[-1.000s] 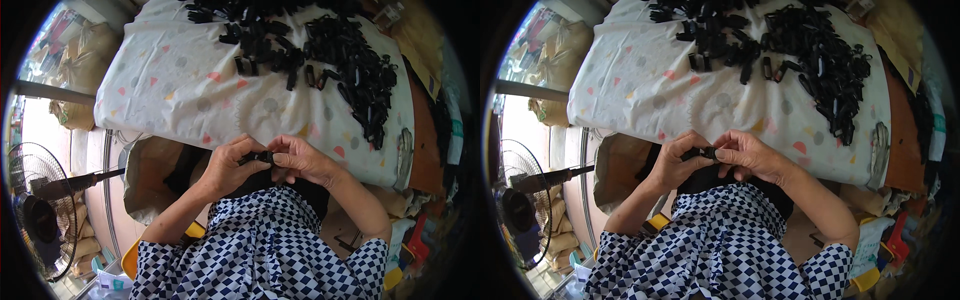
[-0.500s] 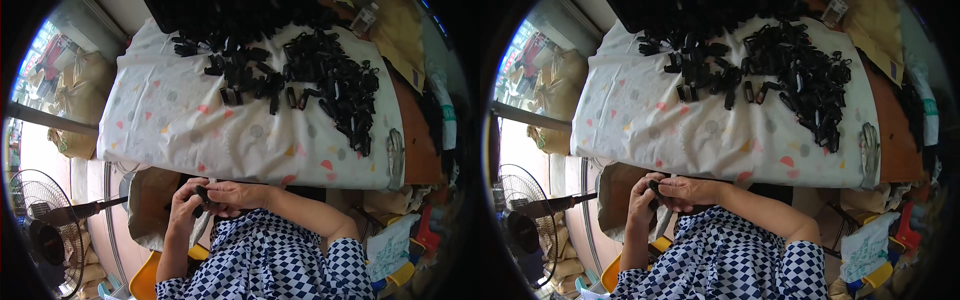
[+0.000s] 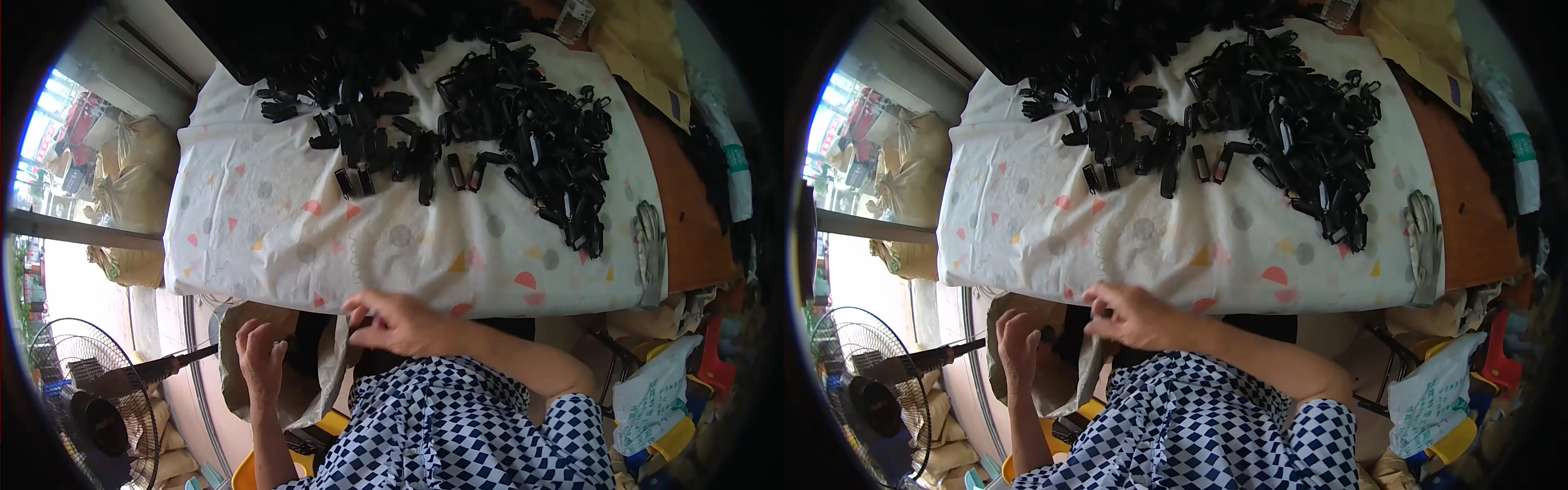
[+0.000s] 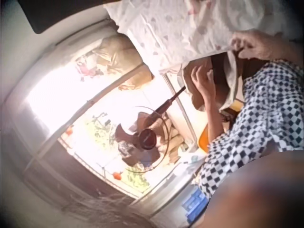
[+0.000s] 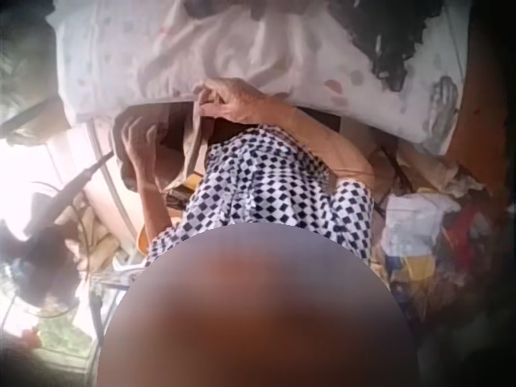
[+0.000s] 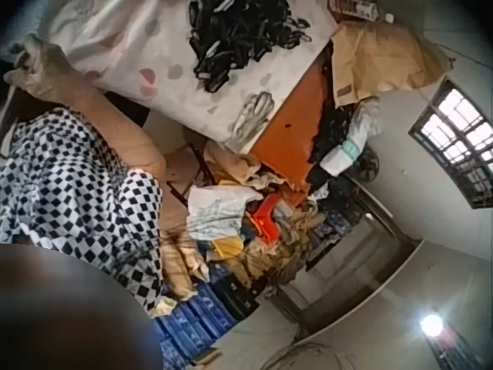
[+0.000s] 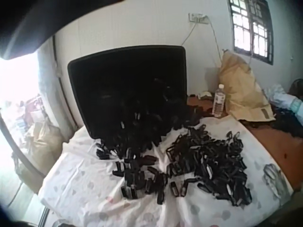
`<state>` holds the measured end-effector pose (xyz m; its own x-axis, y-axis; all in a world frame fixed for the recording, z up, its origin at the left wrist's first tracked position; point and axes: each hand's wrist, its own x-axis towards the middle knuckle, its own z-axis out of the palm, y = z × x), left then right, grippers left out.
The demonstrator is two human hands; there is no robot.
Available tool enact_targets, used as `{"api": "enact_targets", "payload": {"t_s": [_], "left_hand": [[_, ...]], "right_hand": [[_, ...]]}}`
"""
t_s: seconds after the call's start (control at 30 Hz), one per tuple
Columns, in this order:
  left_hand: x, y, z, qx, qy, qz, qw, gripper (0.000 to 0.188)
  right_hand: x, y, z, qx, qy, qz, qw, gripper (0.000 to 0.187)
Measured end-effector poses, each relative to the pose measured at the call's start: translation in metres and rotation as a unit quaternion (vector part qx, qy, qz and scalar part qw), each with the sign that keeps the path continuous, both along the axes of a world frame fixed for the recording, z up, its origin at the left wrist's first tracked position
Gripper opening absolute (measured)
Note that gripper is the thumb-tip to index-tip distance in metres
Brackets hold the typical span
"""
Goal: Assembling small black plastic connector components by hand at a workbench.
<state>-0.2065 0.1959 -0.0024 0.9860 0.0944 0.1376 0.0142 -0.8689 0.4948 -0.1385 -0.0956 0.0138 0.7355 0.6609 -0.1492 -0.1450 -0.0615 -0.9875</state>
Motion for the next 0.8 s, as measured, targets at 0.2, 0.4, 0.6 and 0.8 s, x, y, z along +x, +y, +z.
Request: {"api": "enact_targets", "payload": {"t_s": [0.2, 0.4, 0.6, 0.8], "left_hand": [[0.065, -0.081, 0.026, -0.134, -0.046, -0.08, 0.987, 0.02], [0.168, -0.195, 0.017, 0.041, -0.103, -0.329, 0.938, 0.038], [0.199, -0.206, 0.012, 0.149, -0.113, -0.405, 0.895, 0.034], [0.185, -0.197, 0.008, -0.153, 0.067, -0.313, 0.935, 0.02]], "right_hand": [[0.071, -0.109, 0.006, -0.376, -0.463, -0.277, 0.753, 0.025], [0.104, -0.148, -0.004, -0.502, -0.529, -0.15, 0.668, 0.022], [0.114, -0.155, 0.003, -0.484, -0.513, -0.108, 0.701, 0.026], [0.092, -0.141, -0.001, -0.154, -0.3, -0.243, 0.91, 0.022]]}}
